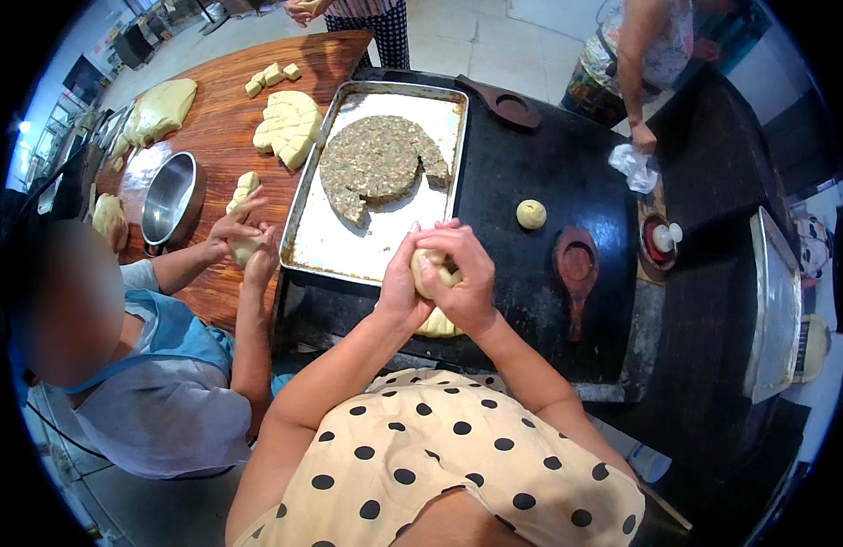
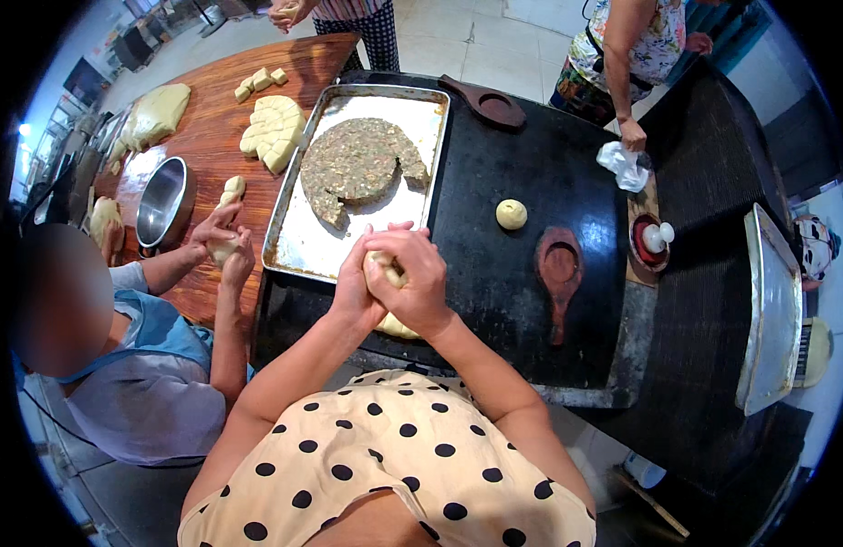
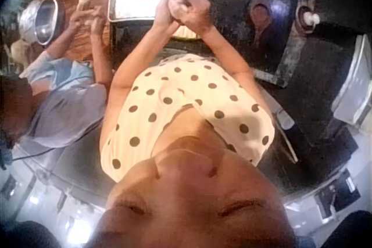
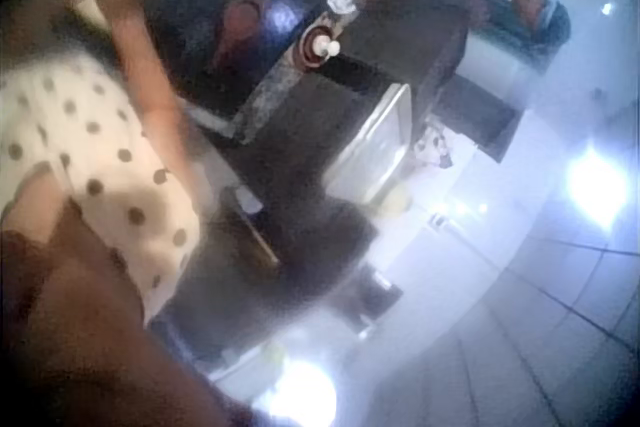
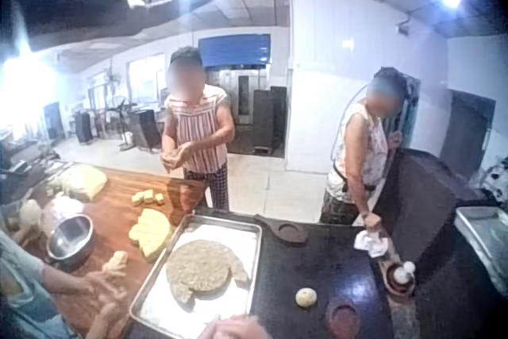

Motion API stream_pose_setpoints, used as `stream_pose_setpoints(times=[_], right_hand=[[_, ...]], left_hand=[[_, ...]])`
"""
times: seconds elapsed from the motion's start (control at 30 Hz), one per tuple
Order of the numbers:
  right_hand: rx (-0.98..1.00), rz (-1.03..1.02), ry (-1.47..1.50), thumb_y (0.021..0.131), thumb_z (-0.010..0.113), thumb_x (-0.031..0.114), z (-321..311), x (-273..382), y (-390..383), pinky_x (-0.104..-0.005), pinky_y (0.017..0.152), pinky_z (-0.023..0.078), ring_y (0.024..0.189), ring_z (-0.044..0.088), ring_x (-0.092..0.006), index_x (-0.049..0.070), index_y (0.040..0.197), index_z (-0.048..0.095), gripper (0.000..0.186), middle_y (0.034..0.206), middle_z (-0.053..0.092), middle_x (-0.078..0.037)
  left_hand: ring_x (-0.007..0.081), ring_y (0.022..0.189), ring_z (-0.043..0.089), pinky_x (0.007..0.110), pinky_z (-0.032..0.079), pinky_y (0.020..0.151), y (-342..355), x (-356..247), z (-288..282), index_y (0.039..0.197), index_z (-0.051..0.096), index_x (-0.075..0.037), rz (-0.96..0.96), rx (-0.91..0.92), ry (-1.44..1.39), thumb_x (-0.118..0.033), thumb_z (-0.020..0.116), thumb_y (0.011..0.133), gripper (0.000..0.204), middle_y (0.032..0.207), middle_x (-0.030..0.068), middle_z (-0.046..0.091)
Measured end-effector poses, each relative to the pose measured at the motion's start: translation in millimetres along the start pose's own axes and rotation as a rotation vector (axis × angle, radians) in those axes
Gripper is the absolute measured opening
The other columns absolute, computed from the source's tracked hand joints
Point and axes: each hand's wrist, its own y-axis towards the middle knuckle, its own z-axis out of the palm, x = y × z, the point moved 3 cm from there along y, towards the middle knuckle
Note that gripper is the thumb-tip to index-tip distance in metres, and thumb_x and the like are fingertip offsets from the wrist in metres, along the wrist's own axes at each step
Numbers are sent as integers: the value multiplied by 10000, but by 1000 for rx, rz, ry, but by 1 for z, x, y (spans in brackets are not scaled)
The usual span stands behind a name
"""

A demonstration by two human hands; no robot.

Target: The person takes dough pieces from a table, places meat filling inside them, and rolls them into balls.

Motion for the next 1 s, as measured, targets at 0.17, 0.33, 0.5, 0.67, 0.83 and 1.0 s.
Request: stream_pose_setpoints(times=[0.17, 0.33, 0.5, 0.67, 0.83, 1.0], right_hand=[[222, -119, 14, 775, 757, 155, -13, -1, 8, -372, 867, 517, 981, 667, -261, 75, 1037, 641, 297, 1089, 671, -106], [73, 0, 195, 816, 745, 176, -6, -14, -7, -364, 815, 517, 959, 658, -249, 97, 1007, 674, 219, 1099, 659, -105], [-141, 152, 147, 812, 746, 162, 9, -32, -26, -365, 822, 505, 967, 640, -258, 84, 1001, 670, 218, 1079, 650, -104], [116, 47, 233, 817, 765, 179, -7, -3, 1, -410, 1055, 424, 1326, 492, -311, 65, 1231, 570, 472, 1396, 520, -181], [169, -111, 204, 847, 715, 195, -13, -12, 0, -399, 941, 448, 1106, 607, -286, 77, 1242, 572, 436, 1187, 648, -160], [106, 169, 211, 837, 751, 255, -4, -45, -28, -412, 1036, 405, 1205, 577, -303, 64, 1373, 460, 639, 1249, 634, -194]], left_hand=[[298, 1194, 570, 431, 483, 1023, 4, 4, -10, 1277, 500, -32, -60, 60, -138, -449, 327, 1053, 504, 1248, 201, 572], [289, 1234, 541, 425, 453, 1067, -3, 1, 9, 1393, 418, 21, -113, 40, 5, -499, 269, 1050, 640, 1323, 220, 522], [321, 1292, 488, 444, 415, 1106, 4, 8, 4, 1380, 434, -1, 15, 14, -3, -464, 246, 1054, 597, 1345, 234, 502], [311, 1229, 541, 429, 466, 1048, 2, 0, -8, 1347, 449, 1, -91, 5, 37, -404, 284, 1057, 525, 1300, 210, 540], [283, 1209, 572, 407, 512, 1012, 5, 4, 11, 1340, 458, -3, -261, 106, -1, -394, 293, 1063, 507, 1245, 169, 582], [302, 1274, 515, 423, 445, 1089, 6, 14, -1, 1408, 407, 29, -45, -66, -63, -500, 258, 1046, 659, 1367, 218, 505]])
